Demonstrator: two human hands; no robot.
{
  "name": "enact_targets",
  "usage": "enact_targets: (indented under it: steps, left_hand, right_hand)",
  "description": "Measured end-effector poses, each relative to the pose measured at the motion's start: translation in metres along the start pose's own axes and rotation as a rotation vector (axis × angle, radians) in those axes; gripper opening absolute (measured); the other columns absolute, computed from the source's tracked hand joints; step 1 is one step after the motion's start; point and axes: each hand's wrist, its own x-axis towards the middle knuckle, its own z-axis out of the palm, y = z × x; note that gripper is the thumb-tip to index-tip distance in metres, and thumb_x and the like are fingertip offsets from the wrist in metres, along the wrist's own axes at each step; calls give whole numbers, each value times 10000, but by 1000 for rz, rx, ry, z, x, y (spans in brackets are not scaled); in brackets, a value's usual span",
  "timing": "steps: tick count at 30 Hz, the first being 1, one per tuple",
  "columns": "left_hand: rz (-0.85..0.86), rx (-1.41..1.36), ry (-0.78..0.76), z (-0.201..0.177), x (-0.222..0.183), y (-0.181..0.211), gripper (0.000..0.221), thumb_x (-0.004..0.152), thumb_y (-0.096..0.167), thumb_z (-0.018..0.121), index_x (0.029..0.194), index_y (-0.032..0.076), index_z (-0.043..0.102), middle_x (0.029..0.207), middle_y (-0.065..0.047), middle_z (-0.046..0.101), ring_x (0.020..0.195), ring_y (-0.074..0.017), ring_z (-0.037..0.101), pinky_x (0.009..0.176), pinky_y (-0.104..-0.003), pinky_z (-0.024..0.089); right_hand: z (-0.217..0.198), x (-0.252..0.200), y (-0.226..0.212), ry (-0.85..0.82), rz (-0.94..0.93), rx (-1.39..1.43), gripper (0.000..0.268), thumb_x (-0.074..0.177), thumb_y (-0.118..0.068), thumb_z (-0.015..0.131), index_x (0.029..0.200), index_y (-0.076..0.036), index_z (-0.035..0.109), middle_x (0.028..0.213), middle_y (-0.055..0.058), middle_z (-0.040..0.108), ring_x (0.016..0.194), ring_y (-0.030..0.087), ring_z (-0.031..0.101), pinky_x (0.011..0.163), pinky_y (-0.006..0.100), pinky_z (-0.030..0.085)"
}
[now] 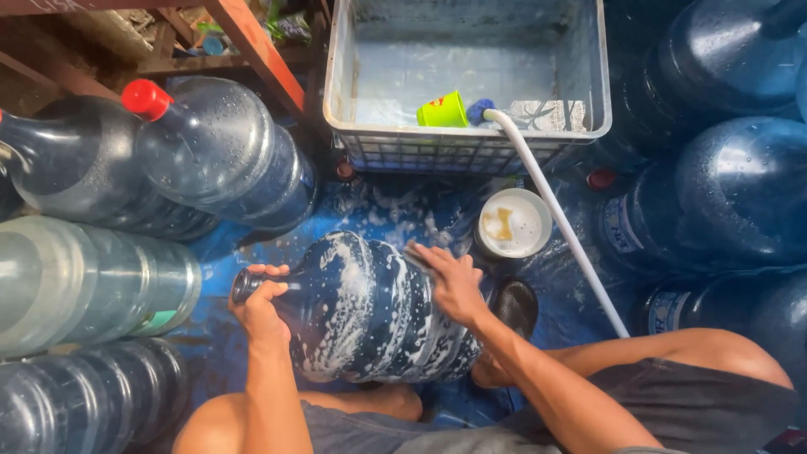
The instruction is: Scrubbing the exterior of a large plastic water jug with soap and a sponge, then rinsing it with water using a cup.
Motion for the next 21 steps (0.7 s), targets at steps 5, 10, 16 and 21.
enact_targets:
  steps: [5,10,16,21]
  left_hand:
    - [-6,-36,-24,9,-3,7,503,454,-151,671,944,-41,637,756,-188,623,793,-338,743,784,-445,615]
    - [-1,-10,-89,11,-10,9,412,566,-100,736,961,-17,650,790,-173,663,861,-318,752,841,-405,597]
    - [27,-154,-324,8,-9,11,473,487,-53,768,921,13,592,768,-154,601,888,-328,711,1006,-432,531]
    - [-38,-313,-773,8,-9,38,565,400,-194,826,883,-6,604,866,-199,636,1162,-388,635,1249,-460,280]
  right_hand:
    - [9,16,130,-173,247,-401,719,805,-226,565,1453,-533,515,1319,-52,659,1148,359,558,945,544,427]
    - [-28,24,167,3,450,-456,543,852,-257,539,1361,-382,679,1136,110,757,1147,404,597,942,541,447]
    - [-58,62,183,323,512,-85,403,876,-295,554,1209,-346,775,968,205,742,1065,456,649,860,565,518]
    - [-65,68,135,289,415,-521,362,869,-205,673,1214,-151,770,1105,199,739,1157,411,589,992,511,501]
